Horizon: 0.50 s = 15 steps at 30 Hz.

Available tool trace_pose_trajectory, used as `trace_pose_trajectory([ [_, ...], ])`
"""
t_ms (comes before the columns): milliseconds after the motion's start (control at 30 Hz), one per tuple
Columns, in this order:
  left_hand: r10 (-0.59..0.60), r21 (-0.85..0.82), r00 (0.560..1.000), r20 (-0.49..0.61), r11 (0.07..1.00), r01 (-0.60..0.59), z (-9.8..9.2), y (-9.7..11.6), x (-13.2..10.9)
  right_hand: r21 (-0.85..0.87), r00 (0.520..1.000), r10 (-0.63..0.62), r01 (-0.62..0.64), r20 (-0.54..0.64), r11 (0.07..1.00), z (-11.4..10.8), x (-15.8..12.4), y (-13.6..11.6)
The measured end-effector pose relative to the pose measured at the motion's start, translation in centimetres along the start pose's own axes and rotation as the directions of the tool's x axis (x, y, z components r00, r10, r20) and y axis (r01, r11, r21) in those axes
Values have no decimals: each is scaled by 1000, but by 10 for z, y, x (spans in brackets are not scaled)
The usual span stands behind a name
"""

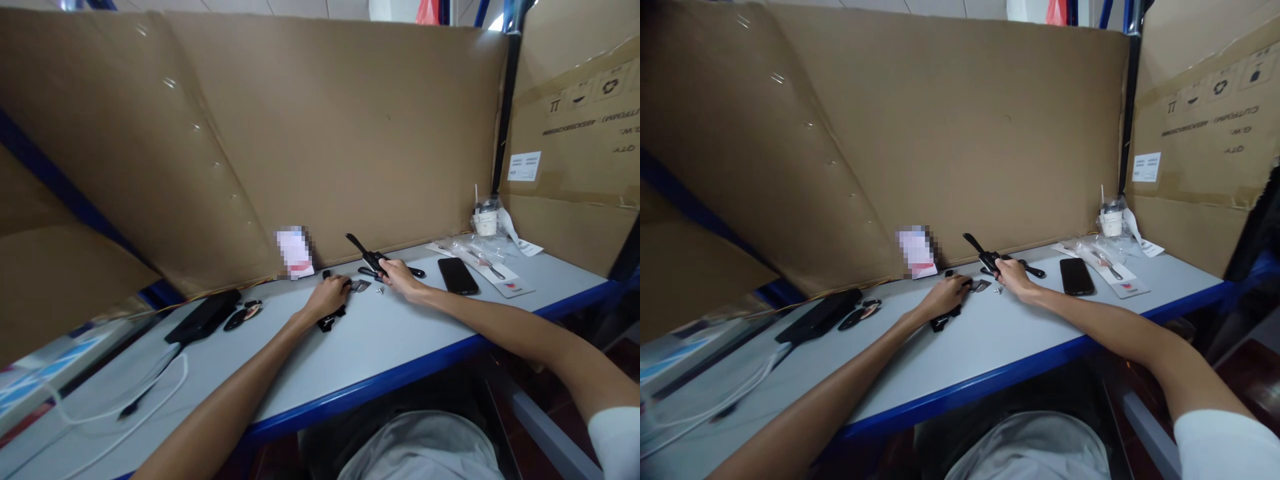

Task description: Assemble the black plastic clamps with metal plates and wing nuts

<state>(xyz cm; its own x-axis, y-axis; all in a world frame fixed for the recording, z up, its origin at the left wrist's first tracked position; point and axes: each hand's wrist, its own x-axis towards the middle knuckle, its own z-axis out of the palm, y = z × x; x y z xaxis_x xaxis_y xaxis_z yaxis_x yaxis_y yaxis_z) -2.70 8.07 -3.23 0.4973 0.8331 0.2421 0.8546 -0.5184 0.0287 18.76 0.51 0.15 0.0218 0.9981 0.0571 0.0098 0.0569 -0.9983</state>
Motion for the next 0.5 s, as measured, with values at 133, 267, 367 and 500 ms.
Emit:
trace_pose_trajectory([
  [133, 39, -19, 998, -43, 999, -39, 1, -3, 3, 9, 1000, 3, -3, 1, 1000, 0, 1, 2],
  [267, 7, -31, 996, -85, 999, -9, -6, 3, 1, 25, 1000, -9, 8, 9, 1000, -1, 3, 4],
  [367, -52, 82, 988, -142, 995, 64, -19, 20, -8, 8, 1000, -11, 11, 5, 1000, -1, 3, 3],
  [500, 0, 262, 992, -125, 964, 33, -35, 54, -26, -19, 1000, -15, 15, 4, 1000, 0, 3, 3],
])
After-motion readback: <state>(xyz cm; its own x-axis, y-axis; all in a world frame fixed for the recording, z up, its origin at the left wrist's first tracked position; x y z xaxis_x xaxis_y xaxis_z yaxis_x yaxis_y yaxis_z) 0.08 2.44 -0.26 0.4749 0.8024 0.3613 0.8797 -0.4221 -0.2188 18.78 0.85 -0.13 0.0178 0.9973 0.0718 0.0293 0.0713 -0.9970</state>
